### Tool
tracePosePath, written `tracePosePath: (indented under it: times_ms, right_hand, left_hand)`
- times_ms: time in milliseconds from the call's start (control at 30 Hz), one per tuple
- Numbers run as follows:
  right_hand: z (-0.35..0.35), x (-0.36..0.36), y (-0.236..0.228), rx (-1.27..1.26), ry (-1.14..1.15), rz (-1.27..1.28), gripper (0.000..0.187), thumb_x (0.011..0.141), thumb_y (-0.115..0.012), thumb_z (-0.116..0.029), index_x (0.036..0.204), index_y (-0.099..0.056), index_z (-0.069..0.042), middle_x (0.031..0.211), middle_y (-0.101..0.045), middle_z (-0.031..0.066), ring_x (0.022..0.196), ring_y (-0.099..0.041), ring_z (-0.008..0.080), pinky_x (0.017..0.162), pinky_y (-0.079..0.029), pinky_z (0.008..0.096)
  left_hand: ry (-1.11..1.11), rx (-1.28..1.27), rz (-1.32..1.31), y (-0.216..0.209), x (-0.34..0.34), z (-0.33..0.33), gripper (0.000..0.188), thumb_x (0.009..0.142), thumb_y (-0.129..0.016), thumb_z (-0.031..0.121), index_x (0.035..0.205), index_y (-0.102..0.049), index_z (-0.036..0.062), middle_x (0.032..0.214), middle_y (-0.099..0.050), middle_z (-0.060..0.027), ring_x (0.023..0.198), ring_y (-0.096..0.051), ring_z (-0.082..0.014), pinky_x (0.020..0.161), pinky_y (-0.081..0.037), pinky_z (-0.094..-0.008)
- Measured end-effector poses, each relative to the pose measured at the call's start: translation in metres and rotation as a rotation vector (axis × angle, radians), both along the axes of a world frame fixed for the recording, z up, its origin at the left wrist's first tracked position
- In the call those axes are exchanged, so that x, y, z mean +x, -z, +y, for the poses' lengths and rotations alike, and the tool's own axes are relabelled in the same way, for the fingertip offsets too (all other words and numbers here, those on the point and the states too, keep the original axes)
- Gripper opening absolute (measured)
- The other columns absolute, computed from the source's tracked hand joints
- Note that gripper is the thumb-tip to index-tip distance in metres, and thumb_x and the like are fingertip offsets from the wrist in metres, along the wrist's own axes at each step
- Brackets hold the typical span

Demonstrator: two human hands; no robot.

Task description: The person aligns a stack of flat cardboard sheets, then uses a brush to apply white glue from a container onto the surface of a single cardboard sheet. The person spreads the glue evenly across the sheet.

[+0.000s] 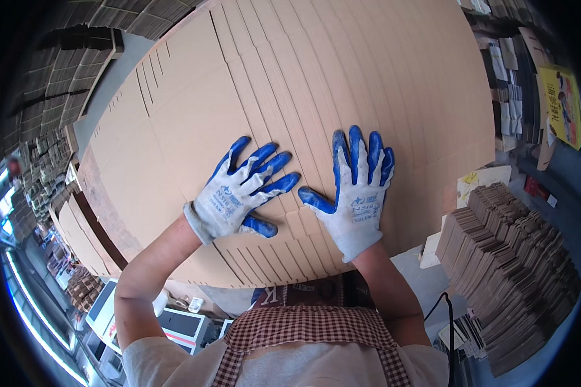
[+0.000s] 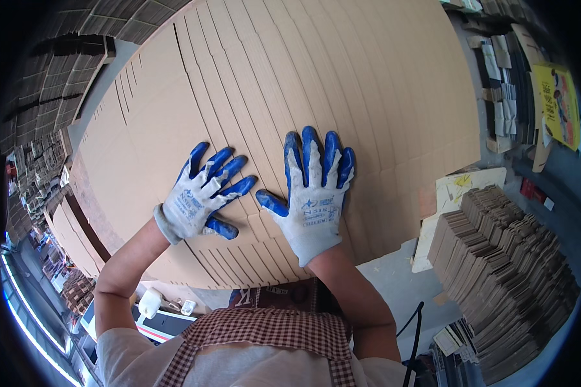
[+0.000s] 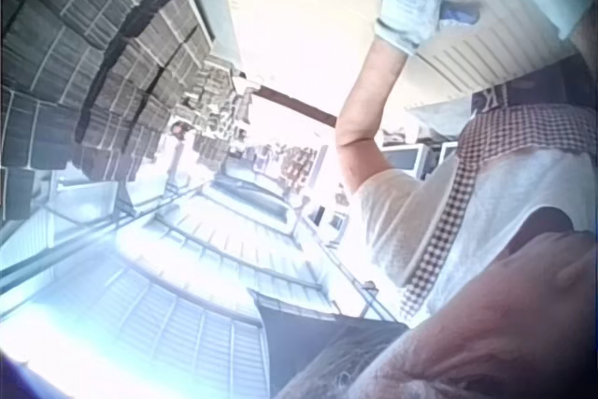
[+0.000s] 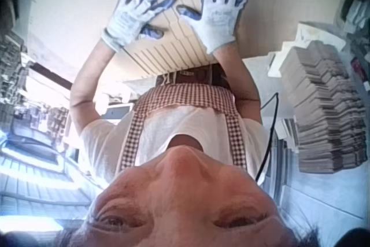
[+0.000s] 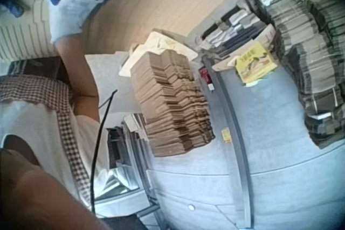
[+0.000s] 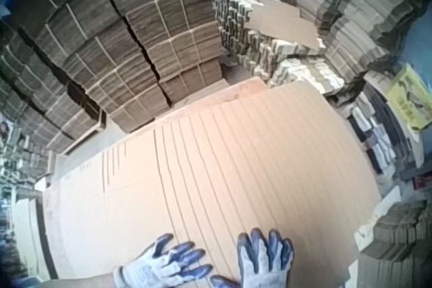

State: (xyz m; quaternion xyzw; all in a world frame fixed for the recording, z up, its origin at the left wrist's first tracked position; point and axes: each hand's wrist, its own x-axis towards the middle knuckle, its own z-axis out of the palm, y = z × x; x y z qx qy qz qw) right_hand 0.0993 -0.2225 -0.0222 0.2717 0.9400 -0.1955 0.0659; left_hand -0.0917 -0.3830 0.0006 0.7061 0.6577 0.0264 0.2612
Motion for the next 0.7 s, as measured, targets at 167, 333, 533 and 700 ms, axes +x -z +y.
tracePosePath:
  times_ms: [167,333,533,700]
  right_hand:
    - [0.0,-0.001,-0.001,-0.012,-0.001,-0.007,0.108,0.079,-0.067,-0.07,0.16,-0.025,-0.013,0.164,-0.02,0.0155,0.152,-0.013,0.0416,0.121,-0.008,0.0643]
    - [0.003,0.0,-0.002,-0.06,0.007,0.034,0.099,0.083,-0.069,-0.062,0.159,-0.028,-0.013,0.163,-0.021,0.016,0.151,-0.013,0.0432,0.12,-0.008,0.0648]
    - [0.009,0.005,-0.005,-0.085,-0.007,0.072,0.085,0.088,-0.07,-0.045,0.158,-0.033,-0.013,0.162,-0.026,0.0156,0.15,-0.018,0.043,0.12,-0.009,0.0637]
    - [0.009,0.004,-0.005,-0.078,0.004,0.06,0.083,0.088,-0.07,-0.042,0.157,-0.034,-0.013,0.164,-0.026,0.0134,0.15,-0.02,0.0421,0.121,-0.01,0.0622]
  left_hand:
    - [-0.009,-0.019,0.029,0.001,0.001,-0.006,0.102,0.071,-0.05,0.084,0.156,-0.038,0.0269,0.162,-0.033,-0.0062,0.152,-0.026,-0.0293,0.124,-0.011,-0.0583]
    - [0.01,-0.006,0.016,-0.005,0.001,0.0,0.099,0.076,-0.045,0.085,0.153,-0.044,0.0236,0.16,-0.038,-0.0104,0.149,-0.03,-0.0339,0.121,-0.013,-0.0631]
    - [0.03,0.012,-0.058,0.0,0.012,0.024,0.102,0.076,-0.042,0.087,0.155,-0.039,0.0215,0.16,-0.037,-0.0069,0.151,-0.029,-0.0294,0.123,-0.01,-0.0612]
    - [0.023,0.035,-0.078,0.006,0.011,0.022,0.105,0.075,-0.043,0.086,0.155,-0.038,0.0195,0.16,-0.037,-0.0064,0.151,-0.028,-0.0286,0.124,-0.01,-0.0597]
